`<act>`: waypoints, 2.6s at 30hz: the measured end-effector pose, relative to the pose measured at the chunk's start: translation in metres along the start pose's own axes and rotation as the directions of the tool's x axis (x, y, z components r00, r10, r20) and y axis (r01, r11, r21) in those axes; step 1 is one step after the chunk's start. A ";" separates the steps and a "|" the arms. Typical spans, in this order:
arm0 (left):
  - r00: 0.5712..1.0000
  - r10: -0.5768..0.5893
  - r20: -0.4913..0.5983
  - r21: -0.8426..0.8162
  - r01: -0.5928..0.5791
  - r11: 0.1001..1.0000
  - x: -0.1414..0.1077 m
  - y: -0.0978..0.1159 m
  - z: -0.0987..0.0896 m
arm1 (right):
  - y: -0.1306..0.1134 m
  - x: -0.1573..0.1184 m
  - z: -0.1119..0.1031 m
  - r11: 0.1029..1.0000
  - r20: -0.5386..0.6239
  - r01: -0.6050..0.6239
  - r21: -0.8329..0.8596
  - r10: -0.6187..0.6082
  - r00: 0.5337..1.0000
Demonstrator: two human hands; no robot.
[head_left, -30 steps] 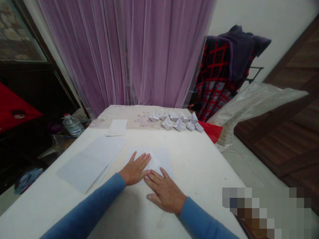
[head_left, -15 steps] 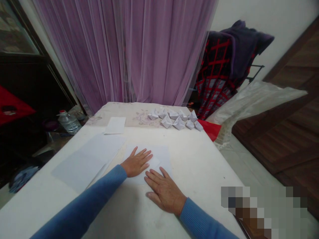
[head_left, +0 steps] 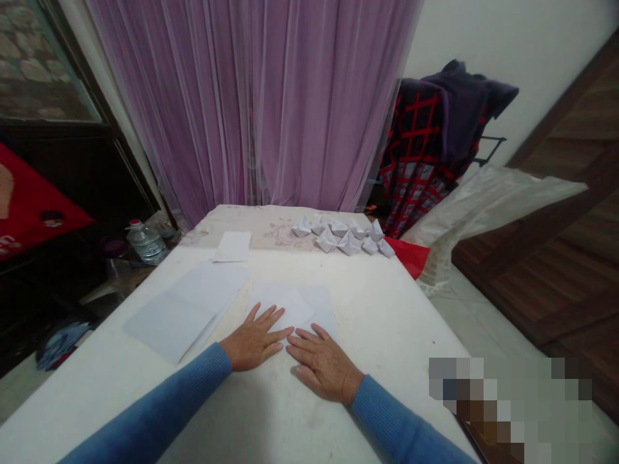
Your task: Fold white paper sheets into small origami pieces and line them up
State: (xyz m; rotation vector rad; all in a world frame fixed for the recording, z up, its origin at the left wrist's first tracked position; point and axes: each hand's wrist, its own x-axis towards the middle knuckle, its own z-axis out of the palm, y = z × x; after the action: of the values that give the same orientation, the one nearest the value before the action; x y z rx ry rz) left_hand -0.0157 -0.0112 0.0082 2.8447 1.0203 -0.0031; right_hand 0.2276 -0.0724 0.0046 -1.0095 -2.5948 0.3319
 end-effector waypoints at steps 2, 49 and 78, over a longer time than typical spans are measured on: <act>1.000 -0.016 0.010 -0.011 0.016 1.000 -0.006 0.004 -0.001 | 0.005 -0.002 0.004 0.999 -0.104 -0.020 0.025 0.022 0.994; 0.643 -0.763 0.063 -0.986 0.157 0.050 0.040 0.029 -0.025 | 0.046 0.061 -0.028 0.411 -0.024 -0.416 0.811 0.734 0.679; 0.745 -0.587 -0.317 -0.289 0.514 0.808 0.053 0.012 -0.002 | 0.089 0.095 -0.008 0.752 -0.158 -0.514 0.412 0.614 0.773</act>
State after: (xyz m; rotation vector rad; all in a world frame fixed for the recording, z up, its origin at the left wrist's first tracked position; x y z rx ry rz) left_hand 0.0330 0.0130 0.0097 2.3059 1.8116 0.5997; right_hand 0.2192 0.0581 0.0032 -1.5658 -1.8228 0.7079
